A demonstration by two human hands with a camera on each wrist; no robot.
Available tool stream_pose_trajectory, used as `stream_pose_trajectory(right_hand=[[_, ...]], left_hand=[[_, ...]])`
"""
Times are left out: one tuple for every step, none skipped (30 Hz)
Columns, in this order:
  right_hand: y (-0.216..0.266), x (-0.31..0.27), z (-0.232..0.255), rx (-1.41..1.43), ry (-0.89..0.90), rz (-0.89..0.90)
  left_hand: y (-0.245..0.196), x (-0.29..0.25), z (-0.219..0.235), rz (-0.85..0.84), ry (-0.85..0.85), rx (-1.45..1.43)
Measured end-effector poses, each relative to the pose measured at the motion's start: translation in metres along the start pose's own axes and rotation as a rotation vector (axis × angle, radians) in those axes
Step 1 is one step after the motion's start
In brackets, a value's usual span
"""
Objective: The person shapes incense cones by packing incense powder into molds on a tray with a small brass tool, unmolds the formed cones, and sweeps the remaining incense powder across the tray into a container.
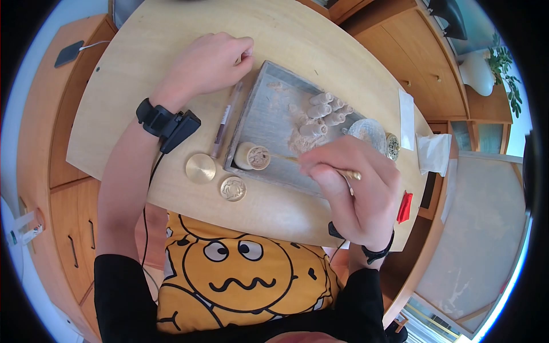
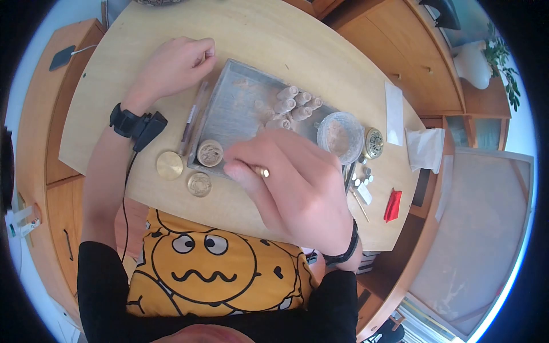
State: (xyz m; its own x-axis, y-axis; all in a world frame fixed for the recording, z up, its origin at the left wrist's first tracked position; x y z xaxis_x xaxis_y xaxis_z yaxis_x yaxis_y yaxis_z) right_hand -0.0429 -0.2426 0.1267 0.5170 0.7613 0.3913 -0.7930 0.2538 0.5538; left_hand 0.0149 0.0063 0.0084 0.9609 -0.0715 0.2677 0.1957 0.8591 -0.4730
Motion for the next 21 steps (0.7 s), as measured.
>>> stream_pose_trajectory(right_hand=[[0.001, -0.002, 0.0, 0.0, -0.003, 0.0], [0.001, -0.004, -0.001, -0.004, -0.02, 0.039], [0.002, -0.007, -0.001, -0.008, -0.039, 0.077], [0.002, -0.01, -0.001, -0.008, -0.043, 0.074], [0.002, -0.014, -0.001, 0.007, -0.046, 0.08], [0.002, -0.018, 0.0, 0.023, -0.048, 0.086], [0.0, -0.021, 0.0, 0.024, -0.051, 0.087], [-0.001, -0.025, 0.0, 0.029, -0.06, 0.106], [-0.002, -0.028, 0.0, 0.035, -0.069, 0.125], [-0.003, -0.03, -0.002, 0.037, -0.072, 0.124], [-0.003, -0.032, -0.002, 0.033, -0.087, 0.147], [-0.003, -0.034, -0.002, 0.028, -0.104, 0.169], [-0.003, -0.036, -0.002, 0.027, -0.111, 0.168], [-0.002, -0.038, -0.002, 0.01, -0.125, 0.198], [-0.001, -0.04, -0.002, -0.007, -0.138, 0.226], [-0.002, -0.042, -0.004, -0.007, -0.142, 0.224], [-0.004, -0.043, -0.006, -0.024, -0.144, 0.252], [-0.004, -0.046, -0.007, -0.042, -0.148, 0.28], [-0.006, -0.048, -0.008, -0.044, -0.159, 0.279], [-0.007, -0.05, -0.007, -0.011, -0.19, 0.262], [-0.008, -0.051, -0.008, 0.022, -0.221, 0.246]], left_hand=[[0.001, 0.0, -0.001, -0.033, -0.024, 0.0], [-0.001, 0.0, 0.0, -0.035, -0.023, 0.001], [-0.004, 0.001, 0.002, 0.005, -0.002, -0.001], [-0.005, 0.001, 0.003, 0.043, 0.021, -0.004], [-0.006, 0.001, 0.003, 0.04, 0.024, -0.002], [-0.006, 0.001, 0.003, 0.057, 0.03, -0.002], [-0.005, 0.001, 0.003, 0.074, 0.036, -0.001], [-0.004, 0.001, 0.002, 0.072, 0.038, 0.002], [-0.002, 0.001, 0.001, 0.026, 0.012, 0.005], [-0.001, 0.001, -0.001, -0.019, -0.014, 0.007], [0.001, 0.001, -0.002, -0.022, -0.011, 0.01], [0.002, 0.001, -0.004, -0.032, -0.025, 0.013], [0.002, 0.002, -0.003, -0.044, -0.04, 0.017], [-0.001, 0.004, -0.002, -0.05, -0.037, 0.02], [-0.003, 0.004, 0.001, -0.009, -0.017, 0.008], [-0.005, 0.004, 0.002, 0.035, 0.003, -0.003], [-0.005, 0.004, 0.002, 0.031, 0.005, -0.001], [-0.005, 0.004, 0.003, 0.037, -0.047, -0.056], [-0.005, 0.005, 0.005, 0.04, -0.1, -0.109], [-0.005, 0.006, 0.005, 0.03, -0.098, -0.103], [-0.003, 0.006, 0.006, 0.011, -0.204, -0.189]])
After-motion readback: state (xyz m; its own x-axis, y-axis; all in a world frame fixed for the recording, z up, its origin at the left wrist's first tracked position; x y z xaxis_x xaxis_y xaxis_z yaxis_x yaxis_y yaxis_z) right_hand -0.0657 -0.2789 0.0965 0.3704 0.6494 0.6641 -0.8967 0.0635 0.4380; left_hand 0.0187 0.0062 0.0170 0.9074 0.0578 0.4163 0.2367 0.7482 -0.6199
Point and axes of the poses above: each hand's wrist, its own x-axis towards the middle knuckle, its own z-axis out of the back of the hand, y = z × x, the point moved 2 cm from there along x, towards the middle knuckle
